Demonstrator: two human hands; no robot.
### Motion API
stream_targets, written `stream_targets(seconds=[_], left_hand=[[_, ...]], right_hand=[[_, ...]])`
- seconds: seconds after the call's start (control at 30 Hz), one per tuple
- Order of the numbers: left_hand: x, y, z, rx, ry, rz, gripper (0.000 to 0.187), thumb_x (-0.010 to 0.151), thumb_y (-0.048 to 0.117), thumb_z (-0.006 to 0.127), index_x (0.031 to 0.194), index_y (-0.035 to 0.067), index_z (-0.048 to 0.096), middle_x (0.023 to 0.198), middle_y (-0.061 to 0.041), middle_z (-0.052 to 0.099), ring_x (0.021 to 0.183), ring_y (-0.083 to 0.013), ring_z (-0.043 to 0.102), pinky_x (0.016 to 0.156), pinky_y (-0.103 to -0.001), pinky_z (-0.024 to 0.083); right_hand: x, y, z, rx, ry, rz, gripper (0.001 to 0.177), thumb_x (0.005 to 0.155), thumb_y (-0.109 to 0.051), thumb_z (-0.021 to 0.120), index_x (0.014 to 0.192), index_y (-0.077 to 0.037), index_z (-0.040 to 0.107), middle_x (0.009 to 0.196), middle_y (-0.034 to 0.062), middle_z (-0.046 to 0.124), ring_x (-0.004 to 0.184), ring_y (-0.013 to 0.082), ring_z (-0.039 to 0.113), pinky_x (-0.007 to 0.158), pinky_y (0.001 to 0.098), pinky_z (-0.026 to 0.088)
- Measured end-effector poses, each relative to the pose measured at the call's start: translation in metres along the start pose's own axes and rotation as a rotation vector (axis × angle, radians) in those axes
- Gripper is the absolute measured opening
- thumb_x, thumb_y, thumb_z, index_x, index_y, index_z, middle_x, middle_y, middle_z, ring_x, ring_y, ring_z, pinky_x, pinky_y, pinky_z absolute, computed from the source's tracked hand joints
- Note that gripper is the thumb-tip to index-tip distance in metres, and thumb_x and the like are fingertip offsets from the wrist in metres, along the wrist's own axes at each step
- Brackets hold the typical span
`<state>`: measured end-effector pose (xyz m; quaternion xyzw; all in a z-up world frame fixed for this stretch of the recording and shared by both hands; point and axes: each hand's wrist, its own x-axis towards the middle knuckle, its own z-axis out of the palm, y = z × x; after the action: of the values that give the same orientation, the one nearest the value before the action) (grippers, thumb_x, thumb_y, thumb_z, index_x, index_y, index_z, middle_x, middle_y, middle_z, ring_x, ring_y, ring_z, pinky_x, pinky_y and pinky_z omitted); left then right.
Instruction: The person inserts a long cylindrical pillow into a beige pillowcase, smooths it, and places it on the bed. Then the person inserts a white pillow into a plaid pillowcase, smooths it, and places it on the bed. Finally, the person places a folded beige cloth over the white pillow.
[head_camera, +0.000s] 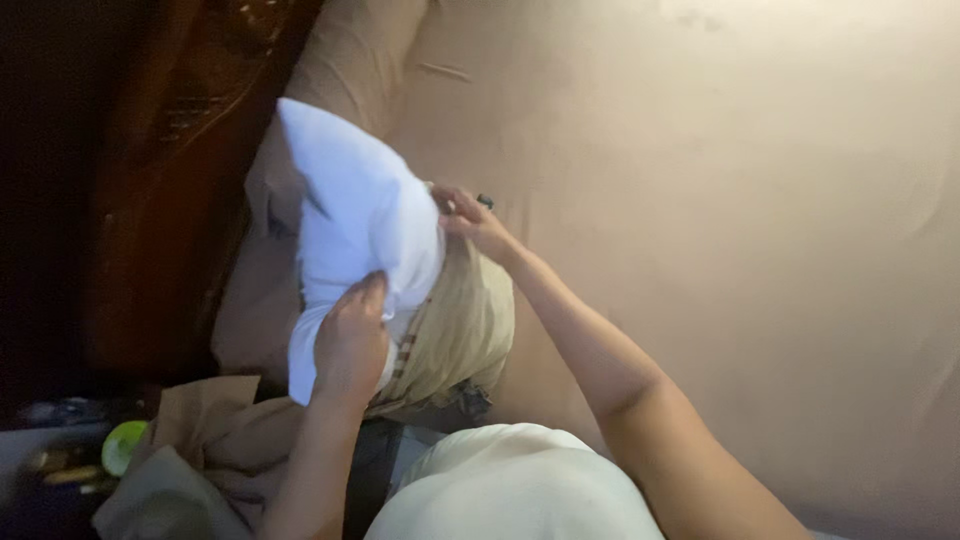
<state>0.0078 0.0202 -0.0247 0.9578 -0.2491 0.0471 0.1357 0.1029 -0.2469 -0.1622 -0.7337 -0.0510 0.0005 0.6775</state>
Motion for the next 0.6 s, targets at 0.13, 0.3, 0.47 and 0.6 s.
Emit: stream_targets(seconds=[0.13, 0.3, 0.47, 0.6], left_hand=[[0.000, 0.006, -0.003, -0.053, 0.190, 0.278, 0.049, 0.075, -0.011, 0.061, 0.122, 0.001, 0.070, 0.121, -0.017, 0.073, 0.112, -0.0308, 0.071, 0.096, -0.041, 0.056], [0.022, 0.011, -0.031, -0.093, 0.242, 0.374, 0.042, 0.078, -0.009, 0.064, 0.118, 0.002, 0.073, 0.117, -0.017, 0.075, 0.108, -0.0298, 0.073, 0.094, -0.040, 0.057], [0.032, 0.032, -0.074, -0.206, 0.137, 0.393, 0.042, 0.078, -0.012, 0.064, 0.116, 0.003, 0.075, 0.114, -0.016, 0.075, 0.103, -0.0324, 0.072, 0.090, -0.042, 0.056], [0.033, 0.044, -0.126, -0.276, 0.072, 0.482, 0.050, 0.071, -0.012, 0.062, 0.118, 0.003, 0.074, 0.113, -0.019, 0.074, 0.101, -0.0328, 0.072, 0.090, -0.043, 0.055]], right_hand=[[0.037, -0.017, -0.011, 0.156, -0.059, -0.124, 0.098, 0.091, -0.040, 0.075, 0.165, -0.002, 0.025, 0.170, 0.0202, 0.028, 0.157, 0.0282, 0.024, 0.128, 0.0420, 0.020], [0.026, -0.077, -0.027, 0.054, 0.015, -0.111, 0.073, 0.080, -0.030, 0.085, 0.141, 0.000, 0.056, 0.131, 0.0149, 0.067, 0.120, 0.0218, 0.064, 0.106, 0.0363, 0.050], [-0.025, -0.123, -0.029, -0.137, 0.361, -0.035, 0.032, 0.085, -0.020, 0.083, 0.106, 0.003, 0.078, 0.088, 0.0084, 0.078, 0.076, 0.0137, 0.070, 0.069, 0.0319, 0.057], [-0.094, -0.166, -0.035, -0.129, 0.522, -0.190, 0.027, 0.089, -0.019, 0.078, 0.106, 0.002, 0.077, 0.090, 0.0068, 0.079, 0.079, 0.0104, 0.073, 0.071, 0.0289, 0.059]])
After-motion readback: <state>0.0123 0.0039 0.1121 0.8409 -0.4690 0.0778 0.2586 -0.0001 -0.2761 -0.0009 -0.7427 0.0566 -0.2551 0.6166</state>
